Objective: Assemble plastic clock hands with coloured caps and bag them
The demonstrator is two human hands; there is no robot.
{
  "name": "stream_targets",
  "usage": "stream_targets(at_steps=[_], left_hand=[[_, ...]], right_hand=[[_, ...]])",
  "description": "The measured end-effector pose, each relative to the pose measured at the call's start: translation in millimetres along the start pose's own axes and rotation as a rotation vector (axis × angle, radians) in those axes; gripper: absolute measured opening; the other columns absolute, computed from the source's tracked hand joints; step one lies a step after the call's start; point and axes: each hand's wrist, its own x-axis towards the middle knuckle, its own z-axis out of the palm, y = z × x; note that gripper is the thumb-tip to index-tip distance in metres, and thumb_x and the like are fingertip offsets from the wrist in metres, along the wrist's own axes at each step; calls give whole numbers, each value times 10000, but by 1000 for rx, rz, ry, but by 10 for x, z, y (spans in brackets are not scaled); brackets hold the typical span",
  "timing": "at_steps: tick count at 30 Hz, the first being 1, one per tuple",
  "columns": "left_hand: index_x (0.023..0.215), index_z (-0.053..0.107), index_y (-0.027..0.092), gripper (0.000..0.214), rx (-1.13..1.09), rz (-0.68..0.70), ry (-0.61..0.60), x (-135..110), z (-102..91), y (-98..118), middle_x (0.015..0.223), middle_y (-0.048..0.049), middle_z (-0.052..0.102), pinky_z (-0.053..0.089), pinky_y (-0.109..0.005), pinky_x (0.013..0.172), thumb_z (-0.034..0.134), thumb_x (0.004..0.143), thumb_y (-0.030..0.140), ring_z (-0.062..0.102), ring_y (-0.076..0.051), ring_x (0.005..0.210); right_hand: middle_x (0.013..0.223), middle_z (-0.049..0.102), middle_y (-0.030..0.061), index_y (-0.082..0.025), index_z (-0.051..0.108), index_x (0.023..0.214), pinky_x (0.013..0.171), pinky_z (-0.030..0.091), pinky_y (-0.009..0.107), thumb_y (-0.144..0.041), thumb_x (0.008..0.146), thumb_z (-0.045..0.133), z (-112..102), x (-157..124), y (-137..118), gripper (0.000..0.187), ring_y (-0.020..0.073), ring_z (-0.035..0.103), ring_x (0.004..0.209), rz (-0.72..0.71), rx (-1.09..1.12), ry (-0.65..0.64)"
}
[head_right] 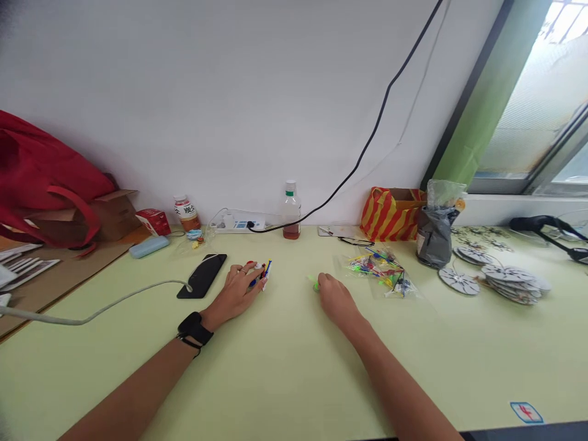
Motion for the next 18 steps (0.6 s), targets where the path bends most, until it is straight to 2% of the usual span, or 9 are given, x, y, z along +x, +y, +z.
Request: stream_targets(at_steps=[4, 8, 10, 13, 15, 18], left_hand=[[1186, 716, 234, 328, -7, 1, 6, 13, 19, -34, 1349, -122, 630, 370, -523, 1063, 510, 1025, 433, 475, -317, 1232], [1204, 710, 249, 310, -14, -17, 28, 30, 9, -40, 1375, -107, 637, 359, -536, 1076, 529, 1019, 418, 483, -320, 1195], [1216, 707, 248, 306, -33, -19, 47, 39, -23, -10, 1379, -98, 642, 348, -535, 1090, 525, 1025, 402, 492, -314, 1197], [1291, 674, 253, 330, -119, 11, 63, 40, -97, 101, 1376, -76, 647, 344, -513, 1121, 501, 1042, 383, 495, -289, 1227], [1325, 655, 254, 343, -185, 52, 46, 27, -138, 204, 1355, -68, 661, 354, -487, 1135, 505, 1043, 378, 486, -276, 1254], [1262, 700, 267, 300, -203, 135, -5, 3, -147, 316, 1310, -61, 686, 325, -505, 1171, 571, 1010, 365, 499, -282, 1247]], right_hand=[[907, 647, 109, -190, 561, 914, 616, 285, 302, -88, 988, 428, 22, 106, 75, 184, 203, 566, 764, 100, -77, 40], [984, 646, 112, -203, 578, 983, 654, 346, 307, -137, 995, 451, 20, 84, 145, 144, 236, 599, 864, 95, -72, 91], [1045, 640, 115, -205, 585, 1048, 717, 407, 323, -168, 971, 499, 14, 56, 188, 122, 256, 611, 931, 47, 0, 171], [1062, 619, 112, -198, 594, 1098, 813, 467, 352, -134, 931, 482, -1, 40, 243, 211, 259, 619, 960, -34, 174, 274], [1036, 605, 105, -197, 605, 1086, 829, 485, 355, -95, 906, 444, -12, 41, 250, 262, 246, 621, 934, -69, 275, 297], [1011, 598, 95, -197, 616, 1073, 812, 491, 347, -66, 858, 451, -15, 36, 206, 301, 232, 615, 896, -103, 365, 289]])
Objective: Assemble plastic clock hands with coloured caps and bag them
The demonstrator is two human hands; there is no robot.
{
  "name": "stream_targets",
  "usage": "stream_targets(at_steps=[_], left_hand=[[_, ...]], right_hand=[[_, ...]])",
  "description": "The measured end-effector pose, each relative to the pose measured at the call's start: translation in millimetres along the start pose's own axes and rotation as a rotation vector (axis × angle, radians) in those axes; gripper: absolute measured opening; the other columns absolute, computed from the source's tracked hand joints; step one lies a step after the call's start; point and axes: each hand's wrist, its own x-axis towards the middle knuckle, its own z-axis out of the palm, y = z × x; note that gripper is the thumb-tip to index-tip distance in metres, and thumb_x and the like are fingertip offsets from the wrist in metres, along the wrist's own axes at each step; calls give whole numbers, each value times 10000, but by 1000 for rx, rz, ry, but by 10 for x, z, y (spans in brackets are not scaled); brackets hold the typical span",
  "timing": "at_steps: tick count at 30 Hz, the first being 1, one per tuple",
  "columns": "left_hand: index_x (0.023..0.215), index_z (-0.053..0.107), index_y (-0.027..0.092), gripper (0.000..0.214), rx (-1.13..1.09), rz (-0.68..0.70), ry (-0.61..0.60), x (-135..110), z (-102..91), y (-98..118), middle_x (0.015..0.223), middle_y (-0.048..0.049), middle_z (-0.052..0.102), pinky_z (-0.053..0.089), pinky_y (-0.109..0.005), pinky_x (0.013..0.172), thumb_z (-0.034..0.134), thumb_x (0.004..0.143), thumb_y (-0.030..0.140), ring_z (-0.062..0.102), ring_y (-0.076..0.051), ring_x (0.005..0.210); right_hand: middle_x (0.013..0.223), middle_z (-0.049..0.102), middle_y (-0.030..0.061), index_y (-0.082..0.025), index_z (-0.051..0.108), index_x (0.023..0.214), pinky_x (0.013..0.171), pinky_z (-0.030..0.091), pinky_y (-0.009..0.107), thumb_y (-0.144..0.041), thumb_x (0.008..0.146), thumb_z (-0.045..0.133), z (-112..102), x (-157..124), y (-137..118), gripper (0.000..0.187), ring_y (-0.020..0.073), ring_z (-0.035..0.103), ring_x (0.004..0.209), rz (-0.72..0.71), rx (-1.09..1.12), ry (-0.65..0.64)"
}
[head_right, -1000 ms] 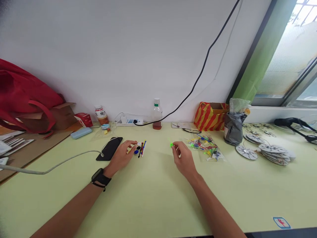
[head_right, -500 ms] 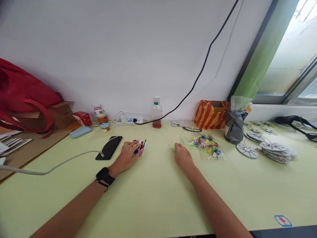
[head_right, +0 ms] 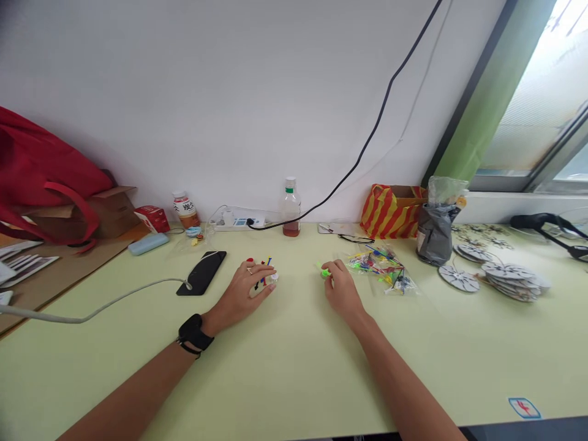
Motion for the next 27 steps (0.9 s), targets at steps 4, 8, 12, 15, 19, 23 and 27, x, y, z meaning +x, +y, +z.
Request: stream_targets(at_steps=[4, 8, 12, 15, 19, 23, 27], left_hand=[[1243, 706, 262, 311, 54, -7, 20, -18, 62, -43, 1258, -68, 698, 341, -523, 1162, 659, 947, 344, 514, -297, 1220], [1213, 704, 228, 298, 147, -33, 28, -33, 100, -142, 1207, -81, 692, 393, -516, 1123, 662, 935, 328, 492, -311, 1235], [1190, 705, 234, 268, 204, -35, 24, -46, 114, -117, 1202, -84, 673, 408, -527, 1099, 650, 943, 323, 486, -311, 1214], [1246, 681, 256, 300, 208, 3, -48, -55, 112, -51, 1231, -76, 665, 409, -536, 1079, 632, 963, 341, 498, -299, 1165], [1361, 619, 275, 381, 169, 71, -175, -79, 94, 66, 1278, -71, 667, 436, -496, 1016, 605, 988, 349, 519, -285, 1113], [1364, 605, 305, 379, 88, 151, -238, -107, 111, 198, 1213, -49, 698, 434, -477, 1014, 619, 985, 313, 549, -273, 1088], [1314, 596, 259, 344, 97, 155, -166, -114, 164, 267, 1125, -56, 700, 418, -505, 1048, 639, 973, 274, 555, -277, 1074]], right_hand=[[980, 590, 70, -198, 624, 1058, 771, 483, 329, -34, 782, 472, 49, -22, -64, 355, 201, 602, 821, -11, 46, -55], [933, 567, 39, -205, 627, 1065, 753, 481, 323, -23, 738, 482, 80, -38, -94, 400, 181, 575, 768, -30, 74, -84], [897, 523, 21, -211, 632, 1102, 731, 476, 312, -18, 757, 481, 67, -67, -173, 423, 173, 551, 745, -64, 107, -116], [922, 508, 28, -214, 626, 1137, 713, 466, 300, -13, 825, 435, 56, -102, -276, 418, 168, 552, 752, -92, 132, -163], [982, 535, 47, -222, 621, 1159, 690, 454, 297, -43, 920, 395, 59, -142, -403, 374, 159, 545, 728, -107, 146, -218], [1074, 595, 61, -243, 614, 1231, 729, 476, 308, -173, 996, 483, 73, -168, -492, 278, 167, 588, 783, -111, 159, -325], [1088, 619, 52, -271, 661, 1204, 778, 495, 302, -242, 981, 590, 117, -185, -556, 236, 173, 614, 853, -139, 196, -425]])
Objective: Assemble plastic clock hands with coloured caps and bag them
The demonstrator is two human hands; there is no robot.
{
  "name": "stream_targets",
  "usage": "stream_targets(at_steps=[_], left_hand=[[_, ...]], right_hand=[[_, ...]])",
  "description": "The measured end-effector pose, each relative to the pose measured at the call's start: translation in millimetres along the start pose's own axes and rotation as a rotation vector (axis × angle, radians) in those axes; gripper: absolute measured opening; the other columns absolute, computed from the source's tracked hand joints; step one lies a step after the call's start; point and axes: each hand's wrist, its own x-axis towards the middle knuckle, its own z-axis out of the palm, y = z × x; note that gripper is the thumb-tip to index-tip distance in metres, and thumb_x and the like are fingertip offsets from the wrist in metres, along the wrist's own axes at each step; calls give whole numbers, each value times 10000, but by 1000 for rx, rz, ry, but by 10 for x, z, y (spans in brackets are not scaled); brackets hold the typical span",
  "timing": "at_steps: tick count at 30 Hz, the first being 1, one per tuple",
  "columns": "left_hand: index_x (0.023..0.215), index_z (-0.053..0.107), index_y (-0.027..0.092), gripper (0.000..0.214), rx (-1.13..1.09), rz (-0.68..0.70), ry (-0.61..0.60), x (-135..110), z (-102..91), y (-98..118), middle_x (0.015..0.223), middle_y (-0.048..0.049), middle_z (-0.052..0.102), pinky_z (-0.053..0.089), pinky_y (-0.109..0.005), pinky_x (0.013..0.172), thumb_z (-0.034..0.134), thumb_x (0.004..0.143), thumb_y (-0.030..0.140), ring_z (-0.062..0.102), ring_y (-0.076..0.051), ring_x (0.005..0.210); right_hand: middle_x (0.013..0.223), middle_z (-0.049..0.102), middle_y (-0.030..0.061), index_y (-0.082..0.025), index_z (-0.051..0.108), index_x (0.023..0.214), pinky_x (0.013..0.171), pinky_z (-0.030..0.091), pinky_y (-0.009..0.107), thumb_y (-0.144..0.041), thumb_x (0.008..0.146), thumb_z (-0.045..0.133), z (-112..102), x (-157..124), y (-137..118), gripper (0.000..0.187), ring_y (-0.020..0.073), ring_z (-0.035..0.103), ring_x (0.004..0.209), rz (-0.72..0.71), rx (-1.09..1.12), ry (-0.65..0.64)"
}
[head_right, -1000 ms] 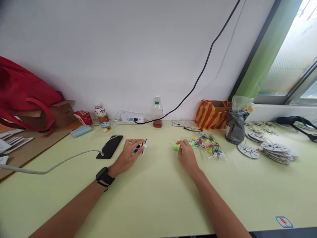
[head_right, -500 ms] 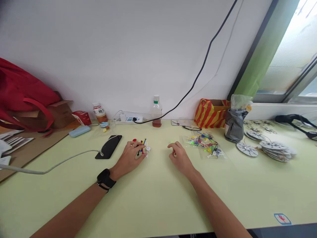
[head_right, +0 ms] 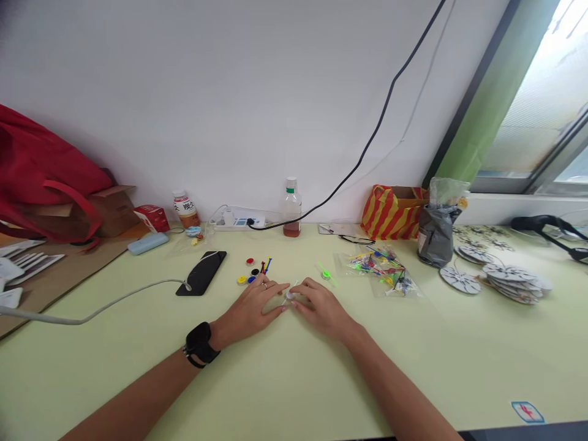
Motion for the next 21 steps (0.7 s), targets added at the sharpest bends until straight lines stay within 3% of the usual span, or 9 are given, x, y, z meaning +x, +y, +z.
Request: stream_targets(at_steps=[4, 6, 15, 18, 21], left_hand=[[995, 639, 221, 35, 56, -17, -2, 10, 17, 1, 982, -55, 666, 441, -493, 1006, 613, 981, 240, 556, -265, 994], [907, 616, 211, 91, 75, -25, -14, 8, 17, -9, 931, -52, 641, 448, -476, 979, 582, 992, 213, 547, -259, 971], [907, 602, 200, 142, 117, -14, -32, 22, -7, -14, 944, -61, 608, 434, -453, 933, 520, 1022, 197, 510, -259, 958], [894, 604, 204, 129, 61, -34, -87, 8, -94, 0, 953, -55, 614, 437, -436, 933, 551, 1012, 205, 515, -253, 980], [907, 618, 216, 73, -50, -33, -169, -19, -195, 35, 978, -39, 630, 444, -411, 952, 610, 979, 214, 526, -243, 1023]], right_hand=[[989, 632, 31, -246, 667, 1065, 742, 473, 294, -207, 958, 598, 37, 12, -28, 133, 163, 587, 802, 17, -14, -4], [932, 637, 22, -227, 634, 993, 733, 463, 294, -178, 934, 598, 17, 7, -32, 85, 166, 580, 801, 30, -24, 12], [826, 665, 20, -213, 596, 871, 684, 447, 305, -138, 894, 552, -162, -26, -7, 89, 175, 586, 745, 125, -78, 36], [828, 651, 9, -218, 602, 903, 667, 448, 291, -121, 892, 538, -122, -22, 19, 117, 165, 582, 731, 108, -52, -1], [855, 645, 11, -221, 613, 964, 698, 467, 296, -133, 905, 540, -86, -17, 77, 128, 167, 593, 752, 99, -59, 41]])
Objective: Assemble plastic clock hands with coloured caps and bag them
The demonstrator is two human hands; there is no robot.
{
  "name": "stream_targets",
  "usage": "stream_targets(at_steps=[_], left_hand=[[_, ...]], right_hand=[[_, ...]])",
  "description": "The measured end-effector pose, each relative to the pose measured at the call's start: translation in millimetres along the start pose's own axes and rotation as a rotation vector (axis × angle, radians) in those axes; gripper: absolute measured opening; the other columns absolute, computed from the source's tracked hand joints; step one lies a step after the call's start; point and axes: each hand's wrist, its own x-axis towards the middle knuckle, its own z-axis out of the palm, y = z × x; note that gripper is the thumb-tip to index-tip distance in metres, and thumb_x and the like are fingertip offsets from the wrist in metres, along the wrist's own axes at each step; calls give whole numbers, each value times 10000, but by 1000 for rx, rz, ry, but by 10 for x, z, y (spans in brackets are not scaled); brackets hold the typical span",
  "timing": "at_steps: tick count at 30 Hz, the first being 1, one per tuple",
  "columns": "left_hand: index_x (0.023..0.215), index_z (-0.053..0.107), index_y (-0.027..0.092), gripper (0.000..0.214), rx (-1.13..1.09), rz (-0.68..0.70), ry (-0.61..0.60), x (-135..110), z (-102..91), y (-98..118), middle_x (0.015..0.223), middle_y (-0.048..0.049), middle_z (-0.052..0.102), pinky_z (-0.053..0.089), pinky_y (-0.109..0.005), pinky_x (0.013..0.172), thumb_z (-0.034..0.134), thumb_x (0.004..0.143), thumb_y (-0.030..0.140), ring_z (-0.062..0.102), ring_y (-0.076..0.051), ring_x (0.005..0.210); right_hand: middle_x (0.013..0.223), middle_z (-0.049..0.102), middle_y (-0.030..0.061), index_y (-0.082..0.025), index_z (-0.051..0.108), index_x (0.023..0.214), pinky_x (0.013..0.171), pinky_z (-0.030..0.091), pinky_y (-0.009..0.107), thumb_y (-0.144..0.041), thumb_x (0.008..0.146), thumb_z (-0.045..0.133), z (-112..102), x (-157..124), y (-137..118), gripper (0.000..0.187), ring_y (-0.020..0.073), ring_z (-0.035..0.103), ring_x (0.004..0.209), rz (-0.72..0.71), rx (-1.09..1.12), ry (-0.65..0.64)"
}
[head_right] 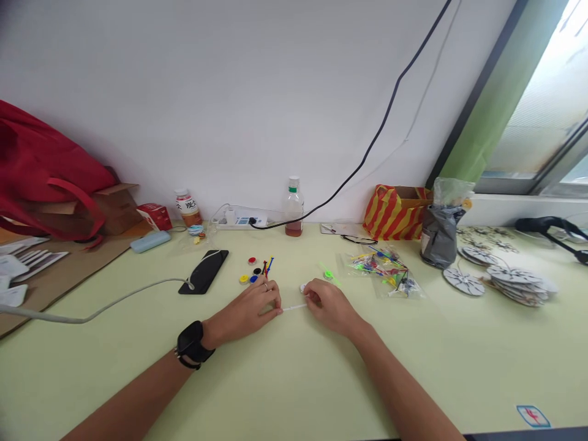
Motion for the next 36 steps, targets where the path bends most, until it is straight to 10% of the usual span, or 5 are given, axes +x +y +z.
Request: stream_targets(at_steps=[9, 21, 36], left_hand=[[953, 696, 236, 111, -137, 61, -38, 15, 71, 117, 999, -43, 681, 471, -378, 930, 594, 992, 217, 575, -224, 1002], [974, 713, 218, 156, -329, -97, 270, 85, 62, -6, 905, -23, 747, 528, -302, 767, 575, 1005, 286, 675, -175, 823], [1057, 746, 210, 178, -445, -162, 382, 123, 224, -112, 1035, -41, 795, 596, -326, 883, 627, 990, 324, 747, -192, 925]], right_hand=[[1055, 666, 81, -244, 676, 1215, 928, 493, 390, -166, 932, 563, -7, -4, 22, 314, 240, 627, 1034, -74, -32, -7], [833, 603, -32, -259, 477, 1266, 805, 513, 320, -94, 750, 580, -98, 2, 34, 551, 165, 585, 780, -24, 167, 103], [876, 593, 12, -240, 485, 1168, 748, 508, 313, -167, 901, 500, -126, 22, 10, 277, 174, 583, 791, -56, 151, 143]])
